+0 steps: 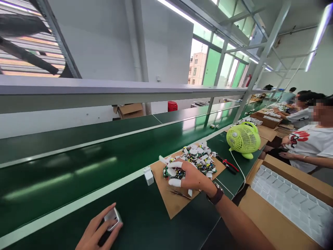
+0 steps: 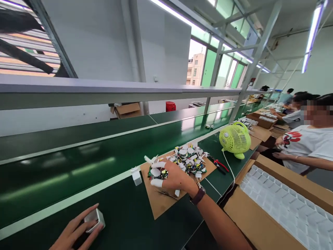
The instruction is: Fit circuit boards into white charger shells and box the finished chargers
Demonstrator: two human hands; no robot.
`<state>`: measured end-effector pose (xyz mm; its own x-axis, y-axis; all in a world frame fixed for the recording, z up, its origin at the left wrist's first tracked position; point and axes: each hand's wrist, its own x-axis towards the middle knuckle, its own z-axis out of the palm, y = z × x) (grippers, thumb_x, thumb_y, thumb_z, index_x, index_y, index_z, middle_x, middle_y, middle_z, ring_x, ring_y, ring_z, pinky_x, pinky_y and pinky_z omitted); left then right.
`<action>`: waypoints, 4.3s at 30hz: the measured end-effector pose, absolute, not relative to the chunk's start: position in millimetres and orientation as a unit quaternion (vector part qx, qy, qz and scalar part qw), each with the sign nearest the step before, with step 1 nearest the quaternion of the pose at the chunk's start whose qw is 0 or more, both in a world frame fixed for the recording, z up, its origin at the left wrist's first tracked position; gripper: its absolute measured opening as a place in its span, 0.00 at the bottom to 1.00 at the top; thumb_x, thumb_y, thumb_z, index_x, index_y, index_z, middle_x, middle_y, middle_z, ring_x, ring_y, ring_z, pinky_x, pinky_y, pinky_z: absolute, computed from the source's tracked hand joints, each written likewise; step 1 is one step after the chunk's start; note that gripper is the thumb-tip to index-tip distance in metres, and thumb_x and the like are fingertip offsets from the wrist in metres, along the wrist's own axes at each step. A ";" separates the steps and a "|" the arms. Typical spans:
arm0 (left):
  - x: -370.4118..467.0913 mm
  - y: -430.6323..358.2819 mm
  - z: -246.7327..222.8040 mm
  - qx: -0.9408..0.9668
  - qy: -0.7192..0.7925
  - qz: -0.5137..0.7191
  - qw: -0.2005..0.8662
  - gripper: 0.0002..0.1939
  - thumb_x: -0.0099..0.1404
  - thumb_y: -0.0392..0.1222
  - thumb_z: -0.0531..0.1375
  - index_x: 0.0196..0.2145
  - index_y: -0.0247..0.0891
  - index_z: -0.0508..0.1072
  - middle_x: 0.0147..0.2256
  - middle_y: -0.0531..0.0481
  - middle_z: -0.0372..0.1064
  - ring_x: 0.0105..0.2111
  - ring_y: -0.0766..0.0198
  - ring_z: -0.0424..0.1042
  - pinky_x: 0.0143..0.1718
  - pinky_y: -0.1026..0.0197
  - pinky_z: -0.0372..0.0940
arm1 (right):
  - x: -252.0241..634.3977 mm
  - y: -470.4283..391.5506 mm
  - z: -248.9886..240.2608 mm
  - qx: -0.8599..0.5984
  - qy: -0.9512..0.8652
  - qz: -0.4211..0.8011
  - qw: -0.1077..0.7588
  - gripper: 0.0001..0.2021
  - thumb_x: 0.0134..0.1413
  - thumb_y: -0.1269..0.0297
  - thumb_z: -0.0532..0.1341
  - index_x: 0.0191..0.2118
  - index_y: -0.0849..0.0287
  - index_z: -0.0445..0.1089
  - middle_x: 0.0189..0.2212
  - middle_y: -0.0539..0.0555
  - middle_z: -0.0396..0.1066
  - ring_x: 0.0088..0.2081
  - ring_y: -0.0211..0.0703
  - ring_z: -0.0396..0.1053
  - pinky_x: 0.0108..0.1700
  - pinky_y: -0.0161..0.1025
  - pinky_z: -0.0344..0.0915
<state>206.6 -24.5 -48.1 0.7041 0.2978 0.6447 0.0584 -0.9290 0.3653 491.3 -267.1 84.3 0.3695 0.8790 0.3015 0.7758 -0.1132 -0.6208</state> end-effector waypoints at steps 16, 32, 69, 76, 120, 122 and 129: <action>199.7 -44.1 -44.4 0.905 0.143 0.338 0.215 0.04 0.71 0.42 0.61 0.38 0.41 0.75 0.58 0.40 0.70 0.54 0.52 0.74 0.53 0.50 0.73 | 408.9 -169.3 10.7 -0.745 -0.655 0.094 0.085 0.06 0.61 0.67 0.63 0.38 0.65 0.75 0.41 0.68 0.75 0.45 0.60 0.75 0.49 0.53 0.73; 187.8 -17.7 -54.3 0.871 0.262 0.361 0.204 0.19 0.69 0.42 0.61 0.57 0.43 0.68 0.58 0.40 0.66 0.58 0.50 0.71 0.59 0.45 0.69 | 424.8 -148.1 -28.0 -0.576 -0.776 0.108 0.231 0.33 0.49 0.85 0.54 0.62 0.59 0.66 0.59 0.61 0.70 0.62 0.53 0.64 0.64 0.53 0.67; 197.2 -40.1 -55.0 0.875 0.250 0.301 0.286 0.30 0.67 0.46 0.66 0.64 0.46 0.65 0.55 0.41 0.70 0.53 0.50 0.74 0.55 0.47 0.72 | 437.3 -175.2 -33.6 -0.648 -0.710 0.141 0.237 0.31 0.53 0.75 0.62 0.64 0.60 0.65 0.49 0.61 0.72 0.52 0.54 0.69 0.56 0.53 0.68; 195.3 -40.6 -52.2 0.859 0.273 0.194 0.388 0.43 0.62 0.48 0.70 0.70 0.48 0.56 0.59 0.41 0.70 0.45 0.53 0.78 0.42 0.54 0.76 | 430.5 -181.1 -25.0 -0.634 -0.651 0.192 0.372 0.32 0.52 0.76 0.59 0.64 0.56 0.61 0.53 0.59 0.69 0.46 0.47 0.72 0.47 0.45 0.75; 211.8 -50.0 -49.0 0.917 0.135 0.310 0.210 0.29 0.72 0.37 0.60 0.67 0.47 0.57 0.56 0.40 0.70 0.56 0.48 0.69 0.56 0.41 0.69 | 398.7 -194.0 -11.3 -0.589 -0.731 0.032 0.342 0.35 0.63 0.77 0.52 0.72 0.60 0.43 0.58 0.66 0.67 0.54 0.57 0.71 0.56 0.55 0.75; 211.0 -49.6 -49.6 0.918 0.135 0.305 0.213 0.29 0.72 0.38 0.60 0.67 0.46 0.57 0.56 0.39 0.70 0.55 0.48 0.69 0.55 0.41 0.70 | 399.6 -194.4 -11.2 -0.587 -0.732 0.034 0.343 0.34 0.63 0.76 0.52 0.72 0.61 0.44 0.58 0.67 0.66 0.54 0.58 0.71 0.55 0.55 0.75; 211.8 -49.8 -49.2 0.915 0.134 0.309 0.221 0.30 0.71 0.36 0.62 0.66 0.45 0.59 0.55 0.40 0.70 0.55 0.48 0.69 0.55 0.42 0.69 | 401.4 -194.5 -13.0 -0.583 -0.731 0.051 0.350 0.33 0.64 0.76 0.52 0.73 0.62 0.44 0.59 0.67 0.66 0.55 0.58 0.69 0.57 0.56 0.74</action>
<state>211.8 -49.8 -49.2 0.7727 0.3823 0.5067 0.1084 -0.8660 0.4882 401.4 -194.5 -13.0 -0.0740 0.8885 0.4529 0.8171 0.3144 -0.4833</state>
